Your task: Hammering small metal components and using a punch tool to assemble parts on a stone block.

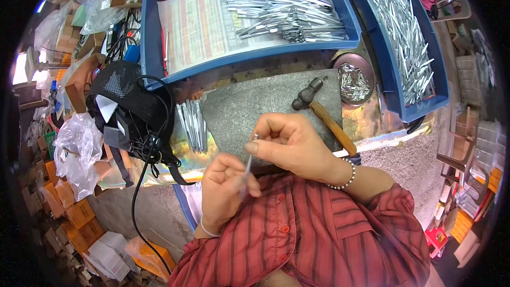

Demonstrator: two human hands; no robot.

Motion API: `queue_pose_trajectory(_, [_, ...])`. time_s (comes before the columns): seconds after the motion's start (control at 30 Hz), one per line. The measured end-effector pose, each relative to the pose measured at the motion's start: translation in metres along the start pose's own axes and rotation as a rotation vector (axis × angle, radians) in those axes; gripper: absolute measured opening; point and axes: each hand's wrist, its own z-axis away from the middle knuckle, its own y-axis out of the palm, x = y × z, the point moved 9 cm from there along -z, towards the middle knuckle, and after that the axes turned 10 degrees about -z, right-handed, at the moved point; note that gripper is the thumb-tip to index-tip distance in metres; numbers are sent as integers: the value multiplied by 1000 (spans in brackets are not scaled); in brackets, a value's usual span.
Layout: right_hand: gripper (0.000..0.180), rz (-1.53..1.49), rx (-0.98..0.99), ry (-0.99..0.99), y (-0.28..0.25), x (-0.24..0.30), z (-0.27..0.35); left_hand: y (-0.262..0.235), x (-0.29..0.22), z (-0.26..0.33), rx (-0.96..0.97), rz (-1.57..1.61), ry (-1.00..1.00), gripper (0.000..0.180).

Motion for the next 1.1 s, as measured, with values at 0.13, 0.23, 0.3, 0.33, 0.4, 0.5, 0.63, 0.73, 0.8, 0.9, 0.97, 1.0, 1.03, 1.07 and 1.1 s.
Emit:
queue_pose_trajectory(0.13, [17,434,178,-341,18,21,4,-19,-21,-2,-31,504,264,11])
queue_pose_trajectory(0.23, [28,711,326,-272,48,27,19,-29,-44,10,-52,532,417,12])
queue_pose_trajectory(0.3, [28,957,333,-558,61,47,34,-42,-73,26,-336,36,604,13])
queue_pose_trajectory(0.33, [26,1060,417,-781,73,51,48,-45,-86,37,-430,-63,712,7])
queue_pose_trajectory(0.4, [22,1098,698,-1005,97,58,88,-53,-100,40,-537,-518,688,8])
queue_pose_trajectory(0.5, [18,1052,839,-991,125,64,114,-47,-106,21,-672,-1247,610,22])
queue_pose_trajectory(0.63, [26,980,1008,-1159,146,80,141,-59,-91,1,-773,-1703,633,25])
queue_pose_trajectory(0.73, [18,983,916,-1367,142,97,154,-71,-85,-18,-844,-1809,537,23])
queue_pose_trajectory(0.8, [17,998,800,-1514,132,99,160,-84,-85,-21,-886,-1810,489,23])
queue_pose_trajectory(0.9, [21,945,891,-1449,119,114,163,-90,-85,-31,-905,-1791,486,23])
queue_pose_trajectory(0.97, [29,890,887,-1404,98,119,174,-90,-88,-34,-923,-1762,474,22])
queue_pose_trajectory(1.0, [21,944,794,-1267,79,116,168,-93,-90,-30,-938,-1769,489,22])
queue_pose_trajectory(1.03, [16,984,712,-1125,62,106,150,-102,-87,-21,-977,-1776,470,22])
queue_pose_trajectory(1.07, [18,1072,622,-1121,60,122,152,-80,-91,-38,-894,-1771,489,24])
queue_pose_trajectory(1.1, [22,1093,603,-1136,51,122,135,-81,-89,-36,-889,-1801,456,25])
